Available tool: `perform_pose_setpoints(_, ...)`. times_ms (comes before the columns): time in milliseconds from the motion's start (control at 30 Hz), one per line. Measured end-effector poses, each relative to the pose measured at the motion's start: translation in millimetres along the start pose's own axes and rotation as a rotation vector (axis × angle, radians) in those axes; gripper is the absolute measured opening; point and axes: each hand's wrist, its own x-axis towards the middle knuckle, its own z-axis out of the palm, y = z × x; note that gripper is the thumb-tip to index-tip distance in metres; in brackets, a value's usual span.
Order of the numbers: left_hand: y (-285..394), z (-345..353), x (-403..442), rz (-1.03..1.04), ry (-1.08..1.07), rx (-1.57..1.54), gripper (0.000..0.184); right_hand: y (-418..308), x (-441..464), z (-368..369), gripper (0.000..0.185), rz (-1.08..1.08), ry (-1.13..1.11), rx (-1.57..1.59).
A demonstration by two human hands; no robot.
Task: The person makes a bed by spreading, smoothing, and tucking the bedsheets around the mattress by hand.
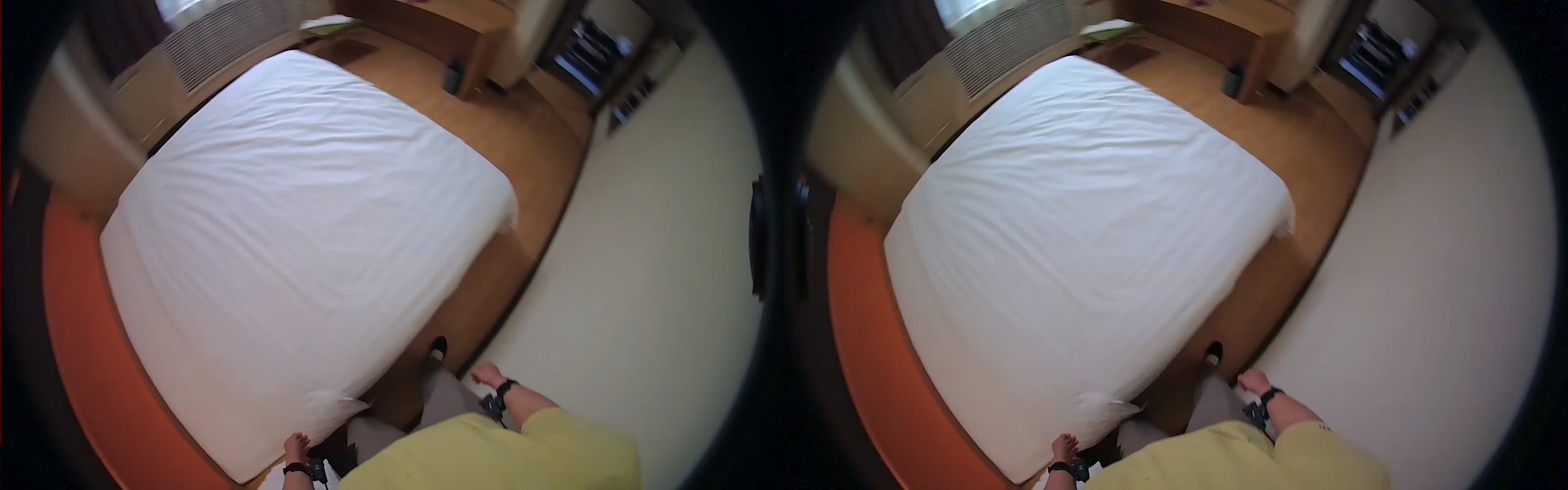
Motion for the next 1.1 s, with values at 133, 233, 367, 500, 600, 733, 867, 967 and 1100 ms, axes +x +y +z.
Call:
perform_pose_setpoints(133,39,110,-76,-0.018,-0.026,0.127,0.020,57,18,-82,0.023,0.036,0.127,0.430)
perform_pose_setpoints(233,75,177,-103,0.039,-0.216,0.318,0.025,72,16,-119,0.017,0.154,0.232,0.889)
perform_pose_setpoints(367,145,265,-144,0.262,-0.231,0.493,0.027,83,19,-152,0.015,0.267,0.260,1.076)
perform_pose_setpoints(500,196,346,-203,0.350,-0.222,0.600,0.027,101,6,-187,0.017,0.276,0.209,1.128)
perform_pose_setpoints(600,219,388,-211,0.369,-0.269,0.632,0.026,108,0,-209,0.033,0.174,0.117,0.947)
perform_pose_setpoints(733,227,373,-180,0.341,-0.268,0.647,0.023,103,-15,-183,0.023,0.289,0.110,1.148)
perform_pose_setpoints(867,214,355,-166,0.296,-0.258,0.599,0.017,105,-39,-221,0.022,0.377,0.139,1.050)
perform_pose_setpoints(967,195,338,-142,0.205,-0.248,0.651,0.016,141,-24,-244,0.019,0.268,0.023,0.962)
perform_pose_setpoints(1100,193,339,-163,0.035,-0.100,0.579,0.018,96,-70,-368,0.018,0.312,0.011,0.870)
